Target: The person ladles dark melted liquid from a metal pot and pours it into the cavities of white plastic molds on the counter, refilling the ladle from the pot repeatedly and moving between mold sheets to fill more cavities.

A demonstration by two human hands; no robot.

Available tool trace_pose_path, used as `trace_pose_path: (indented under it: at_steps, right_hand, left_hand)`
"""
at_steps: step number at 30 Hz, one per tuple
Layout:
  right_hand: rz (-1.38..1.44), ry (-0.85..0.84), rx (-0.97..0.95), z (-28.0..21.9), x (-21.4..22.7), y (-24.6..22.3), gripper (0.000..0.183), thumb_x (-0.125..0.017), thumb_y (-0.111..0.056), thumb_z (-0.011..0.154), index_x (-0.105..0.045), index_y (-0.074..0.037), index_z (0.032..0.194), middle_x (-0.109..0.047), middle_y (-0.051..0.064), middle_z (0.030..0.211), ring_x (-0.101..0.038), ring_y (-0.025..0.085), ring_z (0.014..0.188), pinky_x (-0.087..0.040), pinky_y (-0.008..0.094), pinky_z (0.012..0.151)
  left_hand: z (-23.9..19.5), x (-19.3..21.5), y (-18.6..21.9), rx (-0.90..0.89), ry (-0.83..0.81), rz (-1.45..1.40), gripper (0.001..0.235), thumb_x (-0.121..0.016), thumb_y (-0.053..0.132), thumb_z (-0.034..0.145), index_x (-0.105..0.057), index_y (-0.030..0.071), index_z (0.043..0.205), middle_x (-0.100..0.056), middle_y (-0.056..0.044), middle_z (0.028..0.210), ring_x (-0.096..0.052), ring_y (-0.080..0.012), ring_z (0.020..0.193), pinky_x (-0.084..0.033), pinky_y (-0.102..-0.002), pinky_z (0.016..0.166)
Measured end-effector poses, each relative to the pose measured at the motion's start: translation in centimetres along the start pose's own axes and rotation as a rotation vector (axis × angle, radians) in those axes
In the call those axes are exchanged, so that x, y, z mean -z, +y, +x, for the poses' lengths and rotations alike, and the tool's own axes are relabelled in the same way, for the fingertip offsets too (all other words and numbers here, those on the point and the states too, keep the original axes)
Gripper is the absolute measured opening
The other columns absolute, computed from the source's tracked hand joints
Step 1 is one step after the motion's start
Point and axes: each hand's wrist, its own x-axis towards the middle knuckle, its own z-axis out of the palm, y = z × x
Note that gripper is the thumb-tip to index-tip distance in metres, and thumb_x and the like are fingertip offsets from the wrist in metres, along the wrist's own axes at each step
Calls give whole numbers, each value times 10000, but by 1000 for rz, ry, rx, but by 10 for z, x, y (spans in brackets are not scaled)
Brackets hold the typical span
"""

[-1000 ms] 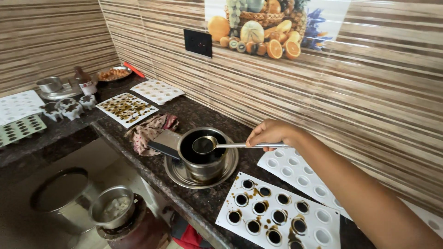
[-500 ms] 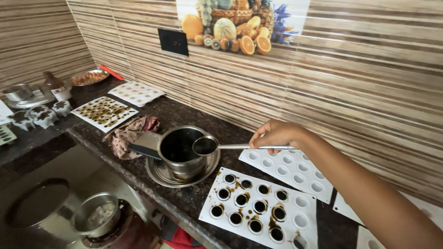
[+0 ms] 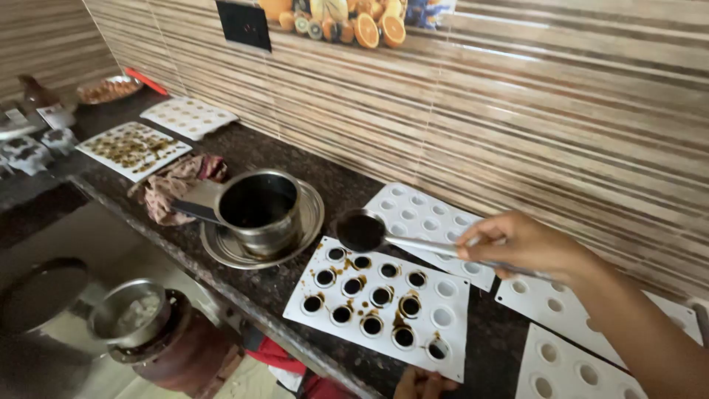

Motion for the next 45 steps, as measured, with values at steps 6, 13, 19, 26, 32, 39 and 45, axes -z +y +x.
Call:
trace_pose_path:
  at_steps: [6,13,19,26,32,39,45]
  right_hand:
    - [14,3,-79,-22,-6,125,393,-829,-365,803,-787,-90,1079,-695,63,656,-516,133,422,-426,291,393]
    - [136,68,-455,-61,-19,178,322,-843,-279,879,-780,-72,1117,-665,95,692,-474,161,449,-386,323,435]
    - [90,78,-411,-79,-25,208,355,-843,-296,881,-815,-101,1176,-720,90,685,-612,167,452,-497,335,440]
    - [53,95,-584,-93,-28,187,348,-797,-363,910,-799,-167,1198,-594,106,548,-380,189,414,-284,362,446]
    - [-60,104,-484,-95,-31,186,360,-795,-349,907,-784,-170,1219,-648,61,546,-453,118,381,-305,299,421]
    - [-97,133,-523,-98,-40,187,293,-798,-322,924,-828,-179,1179,-652,165,683,-514,161,519,-387,326,512]
    - [-226,159,-451,-100,-48,190,341,-813,-317,863,-836,-230,1191,-807,27,903,-728,171,726,-597,307,705]
  left_hand:
    - [-21,-54,176,471,175,-127,299,-573,187,970,-564,46,1235,-773,-206,930,-657,-232,410,-517,-347,387]
    - [-24,-61,199,571,228,141,314,-567,266,1041,-606,9,1217,-723,-153,927,-632,-167,427,-498,-298,360]
    - [-27,-61,198,505,208,140,289,-541,273,998,-596,95,1218,-754,-107,957,-559,-148,394,-444,-292,321]
    - [-29,-63,204,507,201,147,250,-527,252,1020,-572,31,1127,-744,-118,999,-553,-158,399,-419,-293,301]
    - [-30,-68,217,499,194,151,257,-527,250,1023,-583,33,1149,-741,-121,1016,-556,-152,407,-415,-284,305]
    - [-27,-69,220,602,226,145,274,-524,257,1043,-584,13,1154,-738,-128,1028,-554,-147,418,-424,-283,318]
    - [-29,-65,210,563,219,121,249,-526,247,1036,-569,18,1122,-741,-122,1030,-551,-148,409,-423,-284,318]
